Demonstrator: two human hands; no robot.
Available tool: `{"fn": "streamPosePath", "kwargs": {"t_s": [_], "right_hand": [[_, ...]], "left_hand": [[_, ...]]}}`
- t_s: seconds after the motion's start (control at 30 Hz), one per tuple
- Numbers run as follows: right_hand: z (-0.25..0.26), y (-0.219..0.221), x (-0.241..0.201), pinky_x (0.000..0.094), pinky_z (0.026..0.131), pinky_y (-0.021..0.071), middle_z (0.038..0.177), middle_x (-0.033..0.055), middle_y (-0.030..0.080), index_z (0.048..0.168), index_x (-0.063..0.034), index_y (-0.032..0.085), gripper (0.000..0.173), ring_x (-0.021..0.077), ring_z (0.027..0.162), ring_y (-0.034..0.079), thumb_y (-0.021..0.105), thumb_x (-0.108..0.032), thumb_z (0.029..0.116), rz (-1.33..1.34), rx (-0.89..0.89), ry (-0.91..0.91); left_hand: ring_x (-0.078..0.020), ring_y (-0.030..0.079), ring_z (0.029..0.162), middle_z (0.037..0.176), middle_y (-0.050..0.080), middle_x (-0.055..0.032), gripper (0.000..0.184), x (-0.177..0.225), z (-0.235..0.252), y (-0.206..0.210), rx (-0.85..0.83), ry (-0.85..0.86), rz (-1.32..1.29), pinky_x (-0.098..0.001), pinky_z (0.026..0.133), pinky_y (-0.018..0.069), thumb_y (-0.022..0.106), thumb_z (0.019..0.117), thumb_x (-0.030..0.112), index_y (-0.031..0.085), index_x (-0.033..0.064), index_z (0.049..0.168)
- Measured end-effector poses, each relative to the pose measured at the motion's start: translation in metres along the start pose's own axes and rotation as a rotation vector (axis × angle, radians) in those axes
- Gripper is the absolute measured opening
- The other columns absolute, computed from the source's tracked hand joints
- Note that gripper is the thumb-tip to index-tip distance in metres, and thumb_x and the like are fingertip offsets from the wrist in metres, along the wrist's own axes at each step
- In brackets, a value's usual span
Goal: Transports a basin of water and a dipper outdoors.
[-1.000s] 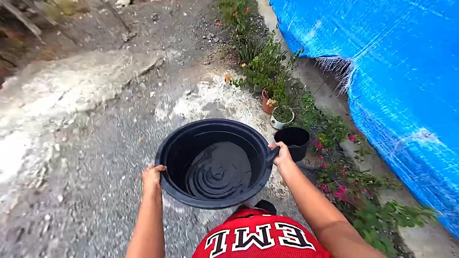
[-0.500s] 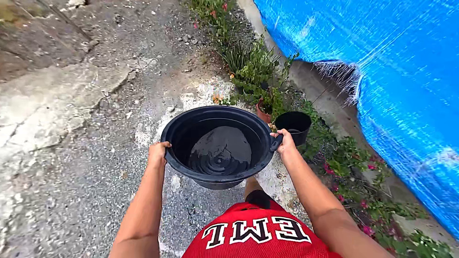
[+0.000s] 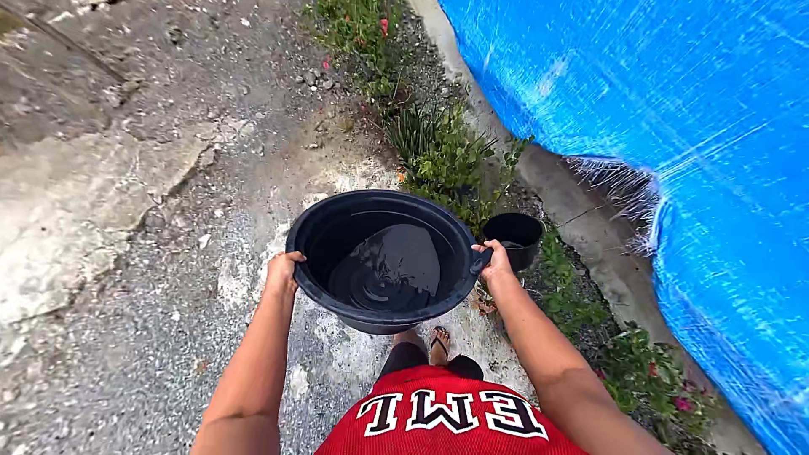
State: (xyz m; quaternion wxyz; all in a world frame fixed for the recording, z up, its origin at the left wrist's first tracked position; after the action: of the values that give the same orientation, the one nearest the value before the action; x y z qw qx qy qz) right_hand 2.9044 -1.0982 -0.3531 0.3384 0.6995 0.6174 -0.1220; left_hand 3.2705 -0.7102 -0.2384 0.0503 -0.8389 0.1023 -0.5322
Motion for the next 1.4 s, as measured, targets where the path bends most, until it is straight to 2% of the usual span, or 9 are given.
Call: {"fn": "streamPosePath", "kwargs": {"t_s": [0.2,0.37,0.53,0.63,0.77,1.0,1.07,1.2,1.4], "right_hand": [[0.062,0.04,-0.029,0.0422,0.071,0.054,0.106,0.0122,0.066,0.123,-0.0083,0.051,0.028,0.0219,0.087,0.064,0.05,-0.024,0.0995,0.06,0.069,0.019],[0.112,0.069,-0.032,0.0448,0.073,0.0545,0.105,0.0118,0.064,0.123,-0.0094,0.052,0.029,0.0232,0.089,0.064,0.053,-0.025,0.0984,0.157,0.18,0.021],[0.142,0.101,-0.042,0.046,0.074,0.055,0.105,0.0127,0.064,0.122,-0.0092,0.052,0.03,0.0243,0.089,0.064,0.052,-0.028,0.0987,0.272,0.267,0.052],[0.152,0.122,-0.046,0.0493,0.082,0.0547,0.117,0.0156,0.061,0.136,-0.0069,0.047,0.042,0.0267,0.101,0.063,0.049,-0.03,0.1004,0.306,0.251,0.052],[0.167,0.135,-0.041,0.053,0.086,0.0541,0.123,0.0168,0.061,0.137,-0.007,0.049,0.046,0.0292,0.107,0.062,0.051,-0.032,0.0988,0.345,0.289,0.1],[0.163,0.15,-0.023,0.0397,0.067,0.0543,0.104,0.0129,0.065,0.122,-0.0057,0.052,0.027,0.022,0.081,0.063,0.05,-0.022,0.1011,0.309,0.238,0.103],[0.154,0.151,-0.018,0.0421,0.079,0.0568,0.112,0.0153,0.063,0.129,-0.0037,0.05,0.032,0.0252,0.09,0.065,0.049,-0.022,0.1027,0.332,0.186,0.141],[0.121,0.132,-0.024,0.0424,0.086,0.0595,0.112,0.0188,0.066,0.125,0.0022,0.052,0.032,0.0284,0.095,0.069,0.047,-0.022,0.105,0.344,0.119,0.178],[0.03,0.045,-0.048,0.0448,0.095,0.0588,0.115,0.0228,0.071,0.119,0.0075,0.057,0.035,0.0329,0.106,0.071,0.039,-0.02,0.1071,0.275,0.033,0.076]], "left_hand": [[-0.023,0.066,0.084,0.098,0.068,-0.0138,0.037,0.046,0.093,0.105,-0.07,-0.005,0.023,-0.046,0.071,0.0575,0.069,0.0752,0.0,0.061,0.0012,0.111],[-0.0264,0.066,0.081,0.096,0.068,-0.0172,0.038,0.071,0.154,0.186,-0.141,-0.035,-0.03,-0.0485,0.066,0.0572,0.069,0.0718,-0.006,0.059,-0.0008,0.108],[-0.0277,0.066,0.081,0.095,0.066,-0.0186,0.041,0.096,0.195,0.264,-0.204,-0.055,-0.147,-0.0484,0.065,0.057,0.067,0.0657,-0.011,0.056,-0.0009,0.104],[-0.0276,0.065,0.085,0.1,0.065,-0.0188,0.045,0.11,0.212,0.304,-0.251,-0.035,-0.141,-0.049,0.069,0.0572,0.066,0.0679,-0.011,0.055,-0.0016,0.111],[-0.0274,0.065,0.086,0.101,0.065,-0.0186,0.049,0.13,0.221,0.349,-0.269,-0.014,-0.131,-0.0485,0.069,0.0576,0.066,0.0664,-0.013,0.055,-0.0011,0.112],[-0.0271,0.064,0.086,0.1,0.064,-0.0178,0.05,0.16,0.222,0.394,-0.241,0.039,-0.061,-0.0475,0.068,0.0575,0.068,0.0631,-0.014,0.053,0.001,0.108],[-0.0269,0.065,0.086,0.1,0.064,-0.0174,0.051,0.168,0.221,0.398,-0.244,0.056,-0.053,-0.0475,0.068,0.0577,0.069,0.0622,-0.014,0.054,0.0014,0.109],[-0.0276,0.064,0.087,0.101,0.064,-0.0182,0.053,0.183,0.22,0.396,-0.254,0.089,-0.03,-0.0485,0.068,0.0578,0.069,0.0606,-0.015,0.053,0.0021,0.108],[-0.0276,0.063,0.088,0.103,0.063,-0.0178,0.054,0.202,0.225,0.388,-0.233,0.102,-0.067,-0.0488,0.068,0.0574,0.068,0.0599,-0.016,0.053,0.0025,0.108]]}}
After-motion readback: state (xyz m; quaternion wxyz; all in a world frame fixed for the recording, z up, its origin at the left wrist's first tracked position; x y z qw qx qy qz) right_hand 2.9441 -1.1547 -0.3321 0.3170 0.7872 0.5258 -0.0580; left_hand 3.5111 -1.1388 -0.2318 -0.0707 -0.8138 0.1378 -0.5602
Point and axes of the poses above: each hand's wrist, its own z-axis towards the middle knuckle, its own y-axis out of the palm, x = y × z, the point moved 8 cm from there along z, towards the middle knuckle
